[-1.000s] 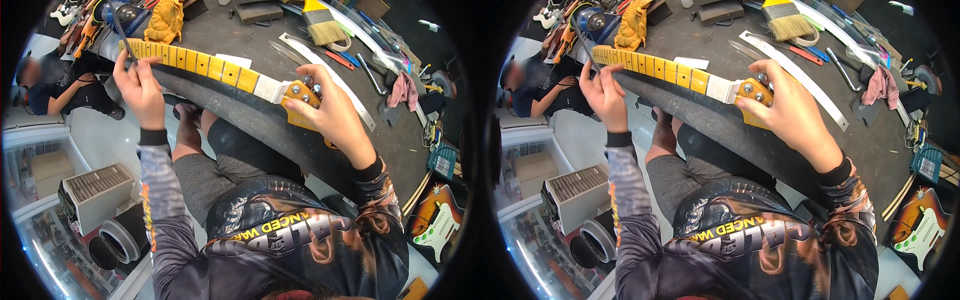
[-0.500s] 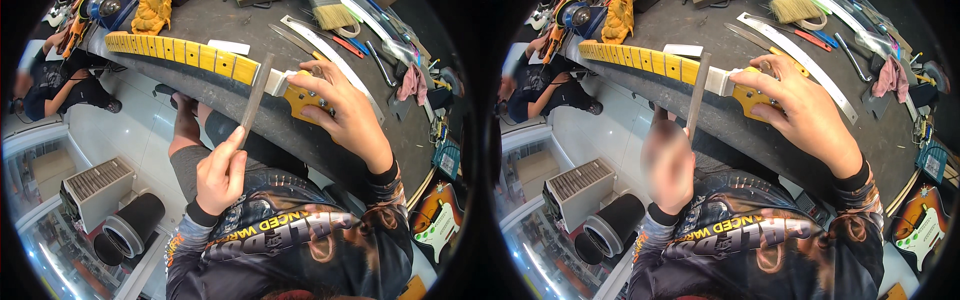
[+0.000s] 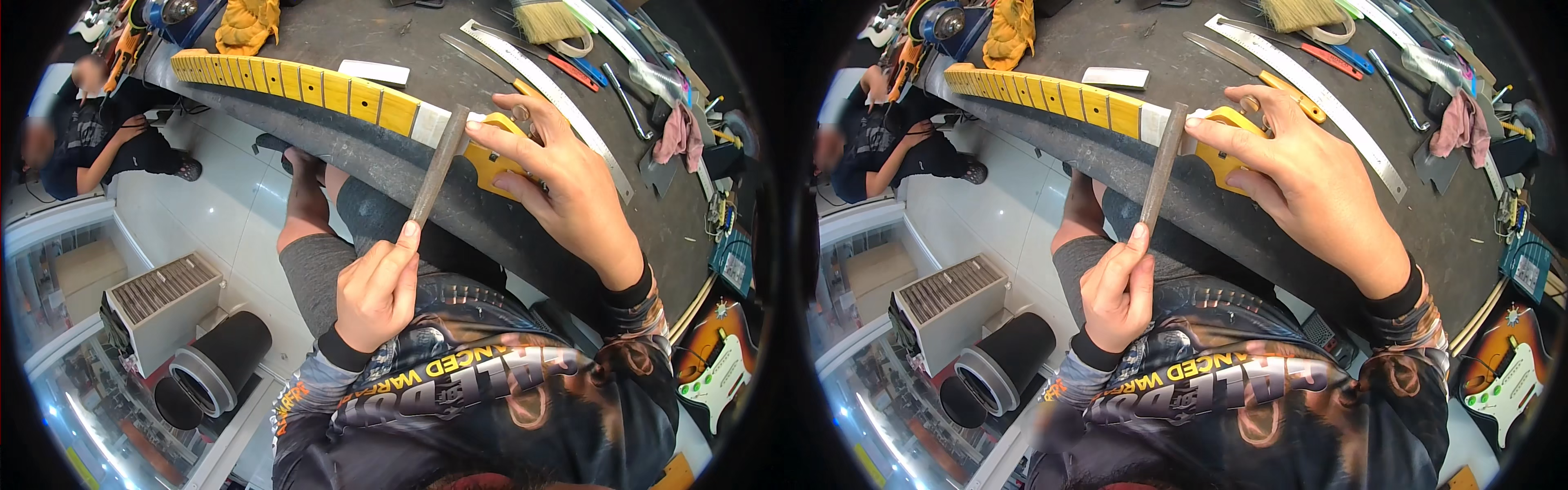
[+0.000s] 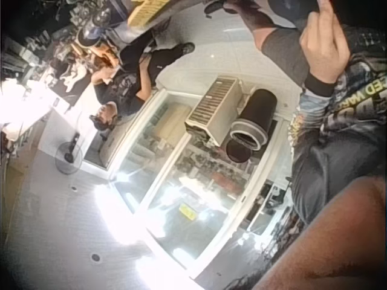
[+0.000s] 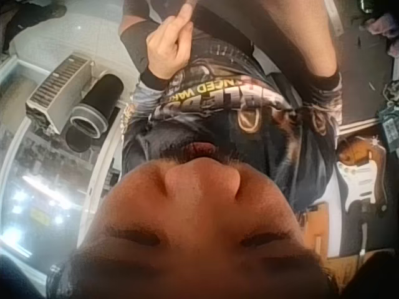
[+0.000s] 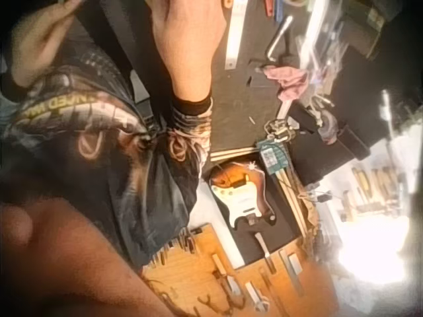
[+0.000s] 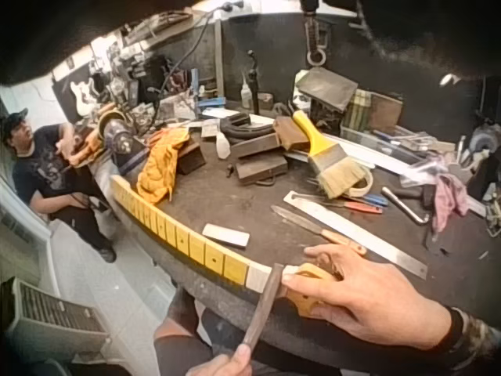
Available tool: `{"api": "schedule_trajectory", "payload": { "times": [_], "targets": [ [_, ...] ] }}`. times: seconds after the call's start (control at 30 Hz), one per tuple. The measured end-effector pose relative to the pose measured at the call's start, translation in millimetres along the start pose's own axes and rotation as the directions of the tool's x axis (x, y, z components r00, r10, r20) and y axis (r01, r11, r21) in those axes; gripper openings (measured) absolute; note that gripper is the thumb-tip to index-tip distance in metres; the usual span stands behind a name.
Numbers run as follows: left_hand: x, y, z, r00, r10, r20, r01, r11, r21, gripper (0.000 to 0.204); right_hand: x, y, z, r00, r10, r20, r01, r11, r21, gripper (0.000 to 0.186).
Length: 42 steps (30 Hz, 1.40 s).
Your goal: The person wipes a guitar neck with a cloth, brushes debris from the headstock with a yellow brush, and files the edges of the nut using a metal file.
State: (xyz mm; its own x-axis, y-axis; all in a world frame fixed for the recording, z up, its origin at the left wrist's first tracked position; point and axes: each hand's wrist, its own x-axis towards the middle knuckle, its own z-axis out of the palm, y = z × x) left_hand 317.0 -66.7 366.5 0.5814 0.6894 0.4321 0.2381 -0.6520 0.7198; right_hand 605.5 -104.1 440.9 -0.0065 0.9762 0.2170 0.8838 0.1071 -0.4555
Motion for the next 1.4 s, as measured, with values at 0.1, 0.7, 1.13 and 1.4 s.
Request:
{"api": "schedule_trajectory", "payload": {
  "times": [0.1, 0.7, 1.13, 1.4],
  "targets": [
    [1.8, 5.3, -3.1, 0.996, -0.053, 0.065, 0.051, 0.998, 0.021, 0.05, -0.8, -0.8, -0.7, 1.0, 0.011, 0.014, -0.011, 1.0, 0.023, 0.069],
    [73.2, 33.7, -5.5, 0.997, 0.002, 0.082, -0.013, 0.99, 0.141, 0.05, -7.2, -14.0, 6.1, 0.998, -0.029, -0.051, 0.022, 0.992, -0.121, 0.066],
    [-21.3, -8.9, -3.0, 0.999, -0.001, -0.041, 0.003, 0.999, 0.053, 0.047, -0.9, 3.9, 4.5, 0.999, 0.04, -0.002, -0.04, 0.998, 0.049, 0.067],
    [-11.6, -5.5, 2.6, 1.0, 0.01, 0.004, -0.01, 0.999, 0.035, 0.053, -0.1, 8.1, 8.9, 0.999, 0.005, -0.051, -0.004, 1.0, 0.022, 0.068]
  ]
}}
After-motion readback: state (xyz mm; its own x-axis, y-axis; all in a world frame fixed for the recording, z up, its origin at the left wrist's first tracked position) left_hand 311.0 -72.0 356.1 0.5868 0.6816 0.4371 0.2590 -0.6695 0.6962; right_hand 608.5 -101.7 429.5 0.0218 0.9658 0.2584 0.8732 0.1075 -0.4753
